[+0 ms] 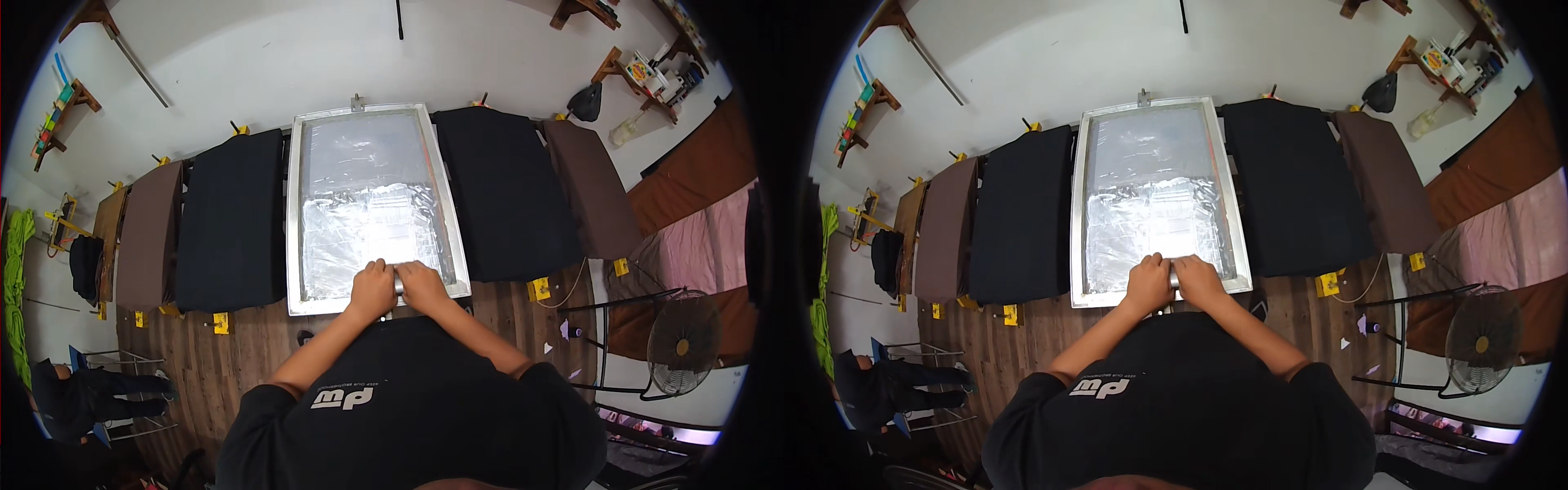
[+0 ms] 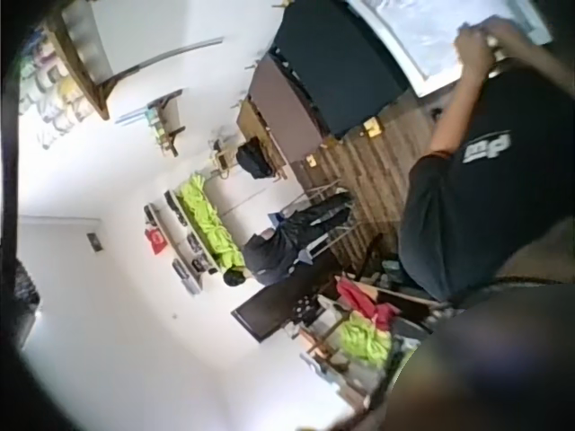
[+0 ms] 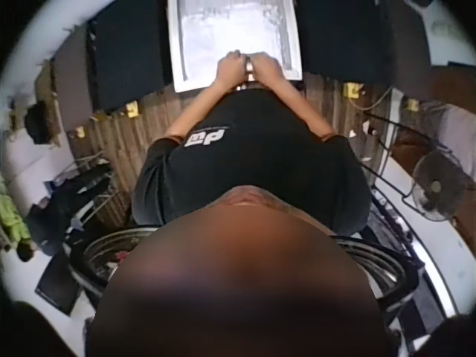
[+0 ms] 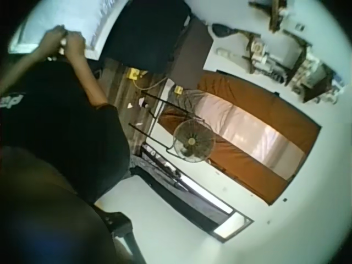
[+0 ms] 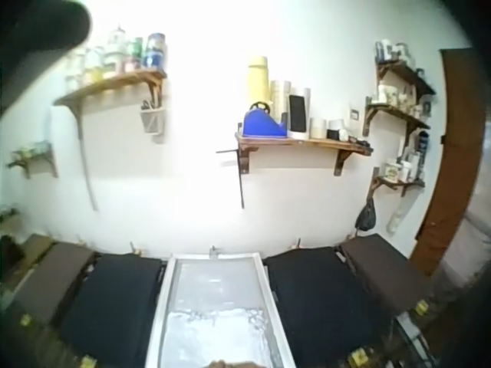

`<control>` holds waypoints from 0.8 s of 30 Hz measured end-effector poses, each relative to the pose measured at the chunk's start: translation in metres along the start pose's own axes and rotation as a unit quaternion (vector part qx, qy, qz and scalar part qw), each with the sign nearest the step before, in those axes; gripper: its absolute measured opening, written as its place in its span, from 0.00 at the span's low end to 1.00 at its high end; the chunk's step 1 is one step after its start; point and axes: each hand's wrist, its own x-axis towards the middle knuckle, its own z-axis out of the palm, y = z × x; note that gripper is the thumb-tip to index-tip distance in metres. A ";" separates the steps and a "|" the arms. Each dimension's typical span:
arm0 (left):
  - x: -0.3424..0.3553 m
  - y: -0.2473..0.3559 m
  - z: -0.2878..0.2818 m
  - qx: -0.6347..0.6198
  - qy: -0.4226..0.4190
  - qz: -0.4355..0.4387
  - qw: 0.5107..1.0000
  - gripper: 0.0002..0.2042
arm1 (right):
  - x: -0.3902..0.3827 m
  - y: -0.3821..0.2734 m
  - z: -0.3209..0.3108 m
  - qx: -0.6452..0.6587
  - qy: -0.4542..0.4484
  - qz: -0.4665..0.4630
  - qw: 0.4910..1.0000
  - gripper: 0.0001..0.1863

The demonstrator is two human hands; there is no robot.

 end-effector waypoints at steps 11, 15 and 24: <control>0.086 -0.028 -0.039 0.069 -0.075 -0.038 0.994 0.11 | 0.102 0.035 -0.043 -0.014 -0.108 -0.014 0.994 0.10; 0.091 -0.026 -0.043 0.075 -0.151 -0.072 0.983 0.11 | 0.108 0.032 -0.037 -0.036 -0.125 -0.013 0.991 0.10; 0.030 0.000 -0.033 0.048 -0.173 -0.021 0.984 0.11 | 0.044 0.001 -0.049 -0.024 -0.203 -0.016 0.979 0.12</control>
